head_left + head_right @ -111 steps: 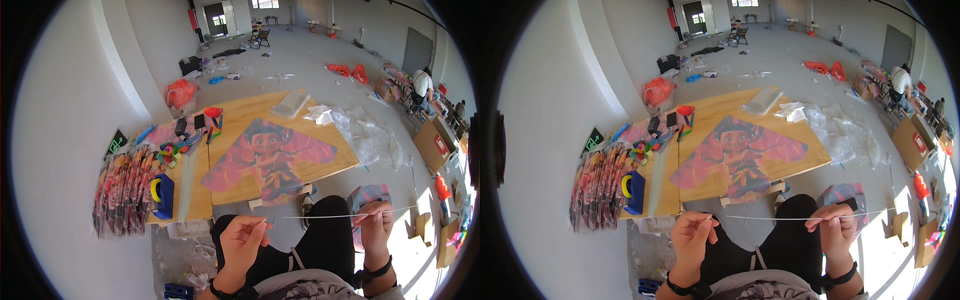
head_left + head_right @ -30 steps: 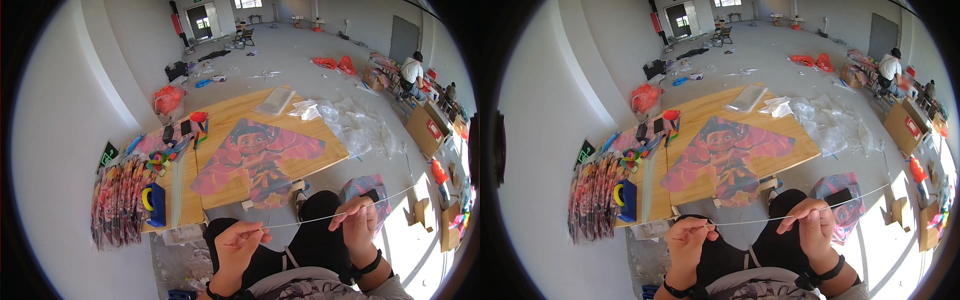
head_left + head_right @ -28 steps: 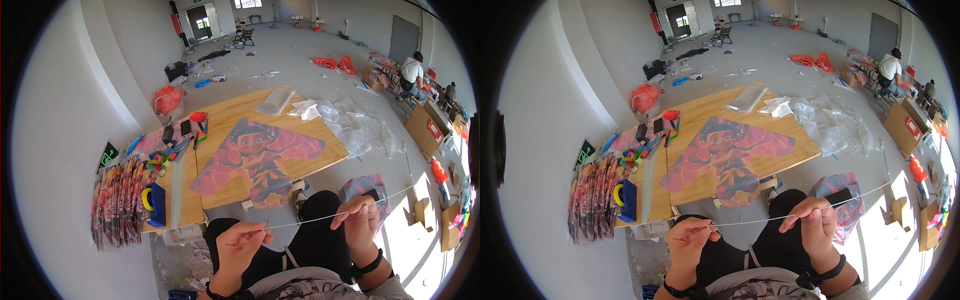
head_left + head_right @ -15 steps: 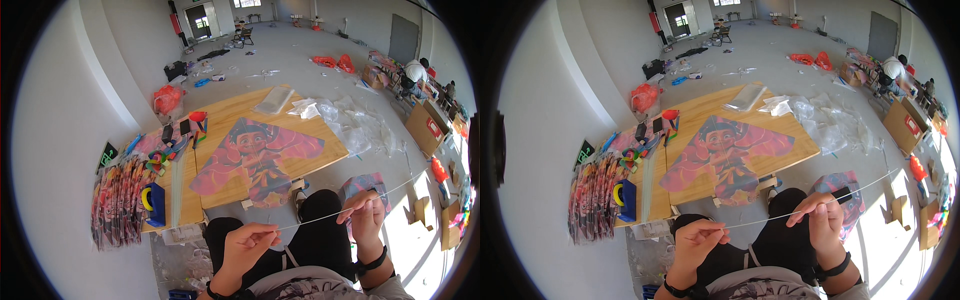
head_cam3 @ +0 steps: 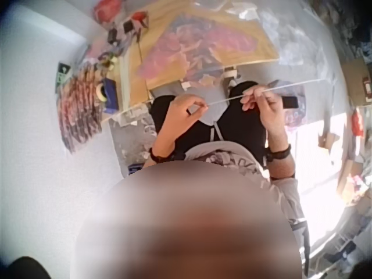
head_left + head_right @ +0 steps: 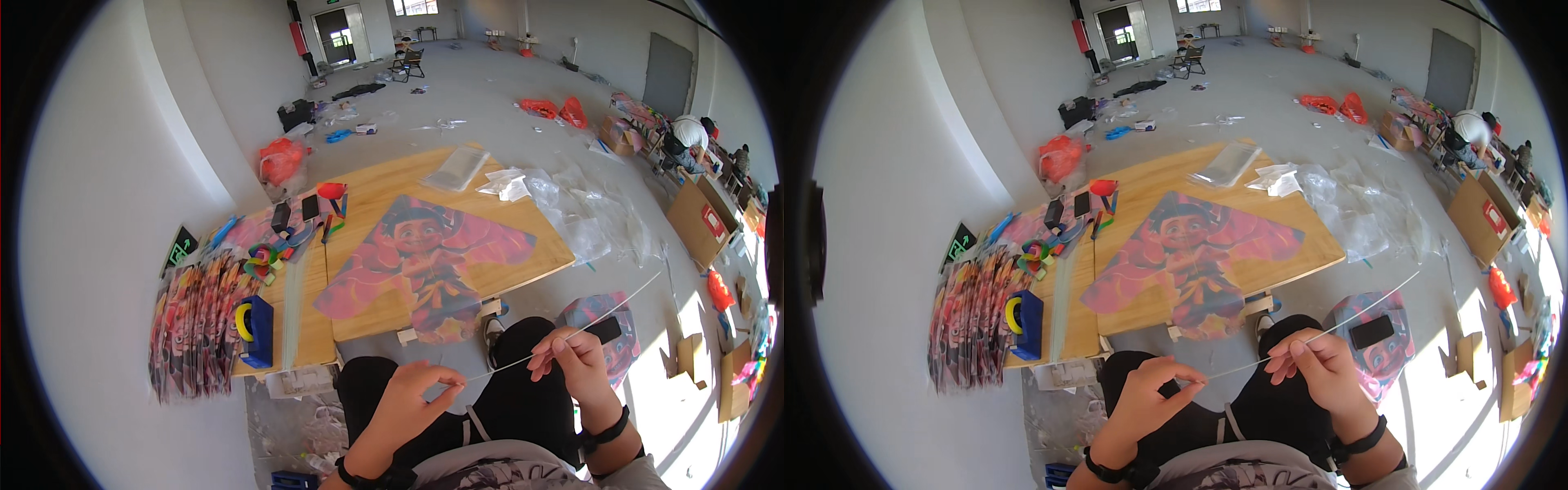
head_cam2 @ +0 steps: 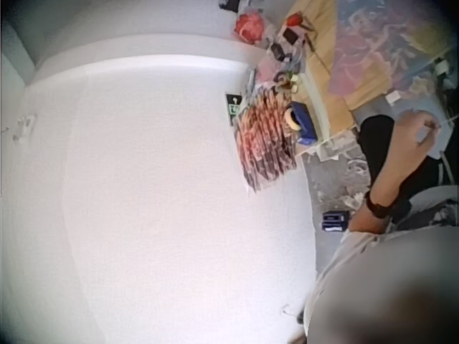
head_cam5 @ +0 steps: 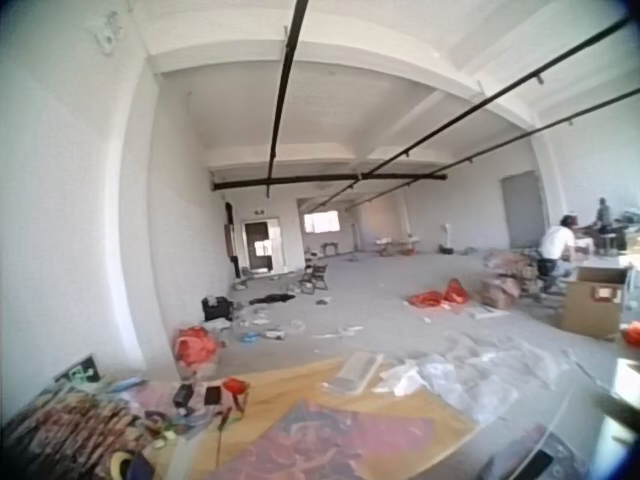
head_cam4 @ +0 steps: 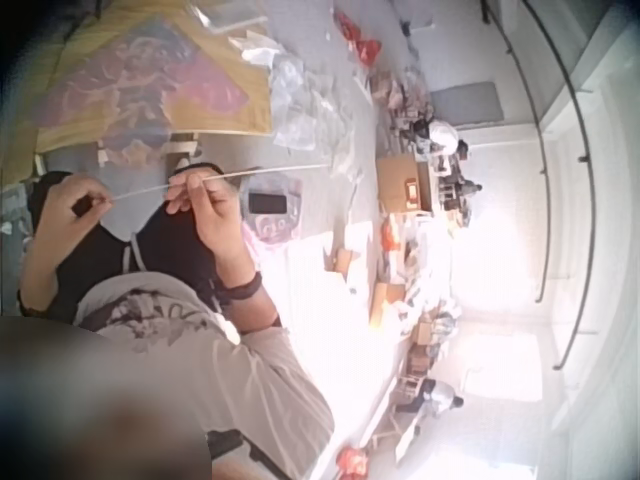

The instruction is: Assemble a kite by attaching the central rod and spine to the printed kite sail using adhesive strips.

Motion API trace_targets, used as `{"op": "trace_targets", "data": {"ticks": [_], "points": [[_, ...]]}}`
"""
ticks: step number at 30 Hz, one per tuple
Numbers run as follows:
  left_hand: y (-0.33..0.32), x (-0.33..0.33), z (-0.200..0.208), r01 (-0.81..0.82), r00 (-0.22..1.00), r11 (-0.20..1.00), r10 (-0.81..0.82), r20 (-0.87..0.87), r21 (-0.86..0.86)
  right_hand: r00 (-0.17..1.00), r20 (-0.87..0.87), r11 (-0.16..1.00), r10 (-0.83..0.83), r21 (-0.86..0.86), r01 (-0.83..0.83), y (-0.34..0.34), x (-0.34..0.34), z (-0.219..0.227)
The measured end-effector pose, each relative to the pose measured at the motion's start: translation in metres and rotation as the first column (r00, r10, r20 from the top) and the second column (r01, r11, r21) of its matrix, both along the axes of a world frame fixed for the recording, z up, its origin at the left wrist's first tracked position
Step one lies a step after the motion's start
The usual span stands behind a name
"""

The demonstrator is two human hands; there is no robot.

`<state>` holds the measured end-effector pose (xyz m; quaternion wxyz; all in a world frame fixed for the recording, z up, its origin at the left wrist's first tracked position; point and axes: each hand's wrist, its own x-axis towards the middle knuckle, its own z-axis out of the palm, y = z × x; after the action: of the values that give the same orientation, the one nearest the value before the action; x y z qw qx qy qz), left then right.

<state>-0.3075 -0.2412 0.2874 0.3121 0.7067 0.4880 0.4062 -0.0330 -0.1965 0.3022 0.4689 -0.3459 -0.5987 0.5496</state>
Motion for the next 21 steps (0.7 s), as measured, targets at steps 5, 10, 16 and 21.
{"op": "trace_targets", "data": {"ticks": [5,10,16,21], "points": [[0.002,-0.001,-0.003,0.004,0.991,0.998,0.004,-0.132,0.056,0.974,0.131,0.975,0.185,-0.147,-0.165,0.010,-0.023,0.000],[0.015,0.003,-0.018,-0.058,0.924,0.985,0.115,0.366,-0.163,0.922,0.227,0.947,0.313,-0.150,-0.285,0.028,-0.061,-0.021],[0.057,-0.021,-0.041,-0.206,0.939,0.969,0.236,0.251,-0.139,0.853,0.454,0.949,0.256,0.051,-0.311,0.063,-0.106,-0.052],[0.102,-0.070,-0.085,-0.270,0.961,0.949,0.277,0.019,-0.161,0.714,0.663,0.908,0.226,0.123,-0.402,0.110,-0.110,-0.090]]}}
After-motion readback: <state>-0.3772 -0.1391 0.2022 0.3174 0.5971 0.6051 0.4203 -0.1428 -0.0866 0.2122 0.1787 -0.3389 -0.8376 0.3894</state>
